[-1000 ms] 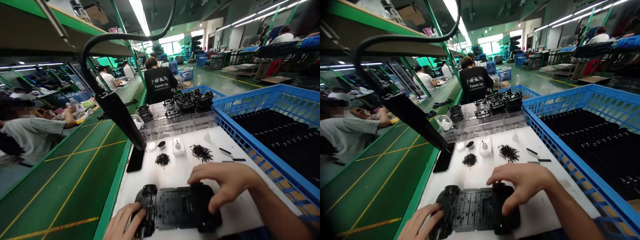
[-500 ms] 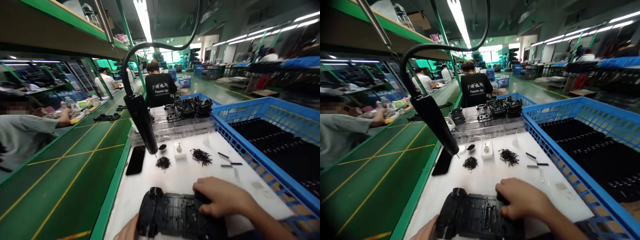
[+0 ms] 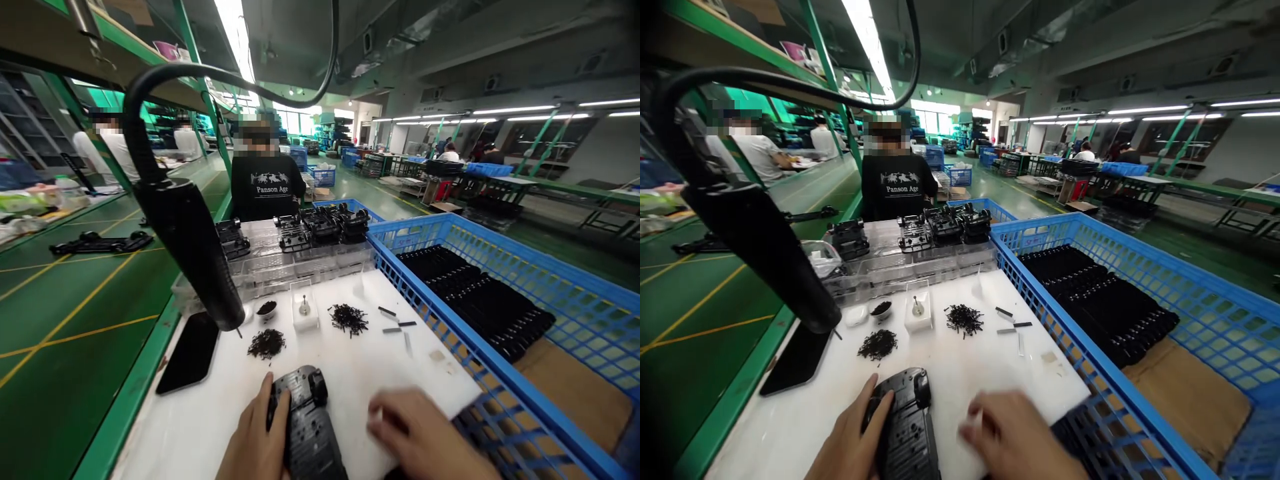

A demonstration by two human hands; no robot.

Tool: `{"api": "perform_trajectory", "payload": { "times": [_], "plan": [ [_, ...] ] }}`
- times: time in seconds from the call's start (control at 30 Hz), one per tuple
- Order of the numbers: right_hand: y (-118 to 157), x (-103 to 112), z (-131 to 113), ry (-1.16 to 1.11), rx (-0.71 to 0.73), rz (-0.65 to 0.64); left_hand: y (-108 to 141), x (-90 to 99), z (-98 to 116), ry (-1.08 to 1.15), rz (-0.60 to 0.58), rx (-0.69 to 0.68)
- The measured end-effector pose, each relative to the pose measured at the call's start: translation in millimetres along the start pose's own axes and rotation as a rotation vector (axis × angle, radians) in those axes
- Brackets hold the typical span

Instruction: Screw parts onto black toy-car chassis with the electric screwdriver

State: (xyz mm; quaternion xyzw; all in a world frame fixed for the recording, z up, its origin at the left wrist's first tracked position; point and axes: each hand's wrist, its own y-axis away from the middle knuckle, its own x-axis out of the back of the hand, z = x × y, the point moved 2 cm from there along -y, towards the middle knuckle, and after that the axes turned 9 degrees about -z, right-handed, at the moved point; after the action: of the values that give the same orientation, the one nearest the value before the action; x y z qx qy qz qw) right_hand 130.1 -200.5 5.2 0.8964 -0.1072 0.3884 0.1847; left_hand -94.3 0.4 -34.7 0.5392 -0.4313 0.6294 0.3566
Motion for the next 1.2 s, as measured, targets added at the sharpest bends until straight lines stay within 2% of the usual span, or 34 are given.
{"api": "perform_trajectory", "payload": {
  "times": [0.07, 0.1, 0.13, 0.2, 0.3, 0.4, 0.47, 0.57, 0.63, 0.73, 0.83, 0.93, 1.0, 1.1, 1.2],
  "plan": [
    [-19.5, 43.6, 11.3, 0.077, -0.018, 0.171, -10.6, 4.4, 2.9, -0.002, -0.029, 0.049],
    [-30.1, 61.7, 19.3, 0.157, -0.049, 0.225, -15.5, 5.6, 3.5, -0.001, -0.046, 0.075],
    [-40.5, 75.6, 27.8, 0.224, -0.063, 0.224, -20.2, 6.3, 3.1, 0.004, -0.065, 0.096],
    [-57.6, 92.7, 43.0, 0.286, -0.070, 0.215, -28.9, 7.1, -1.0, 0.037, -0.094, 0.091],
    [-70.4, 98.5, 53.3, 0.305, -0.028, 0.172, -40.3, 12.7, -15.9, 0.174, -0.106, -0.023],
    [-71.1, 96.5, 46.7, 0.288, 0.049, 0.136, -52.3, 29.0, -36.6, 0.369, -0.137, -0.128],
    [-70.5, 94.9, 35.4, 0.255, 0.103, 0.124, -62.0, 43.8, -47.9, 0.484, -0.216, -0.166],
    [-77.2, 89.3, 11.3, 0.057, 0.182, 0.065, -76.7, 61.2, -56.2, 0.593, -0.358, -0.167],
    [-89.2, 82.5, -9.8, -0.109, 0.270, 0.018, -84.4, 63.9, -57.1, 0.619, -0.375, -0.131],
    [-117.0, 68.2, -43.2, -0.262, 0.393, -0.005, -90.4, 54.5, -55.6, 0.610, -0.248, -0.102],
    [-147.4, 44.5, -66.2, -0.453, 0.377, -0.092, -90.8, 41.5, -54.9, 0.615, -0.092, -0.110],
    [-165.1, 16.1, -73.6, -0.680, 0.352, -0.214, -90.2, 35.6, -54.9, 0.638, -0.044, -0.073],
    [-168.2, 2.7, -71.8, -0.762, 0.356, -0.207, -90.8, 35.8, -53.7, 0.639, -0.044, -0.048],
    [-166.2, -3.1, -67.6, -0.702, 0.373, -0.120, -92.7, 37.9, -50.4, 0.631, -0.069, -0.043],
    [-163.8, 4.0, -68.8, -0.501, 0.429, -0.005, -93.1, 40.1, -49.5, 0.614, -0.089, -0.027]
  ]
}}
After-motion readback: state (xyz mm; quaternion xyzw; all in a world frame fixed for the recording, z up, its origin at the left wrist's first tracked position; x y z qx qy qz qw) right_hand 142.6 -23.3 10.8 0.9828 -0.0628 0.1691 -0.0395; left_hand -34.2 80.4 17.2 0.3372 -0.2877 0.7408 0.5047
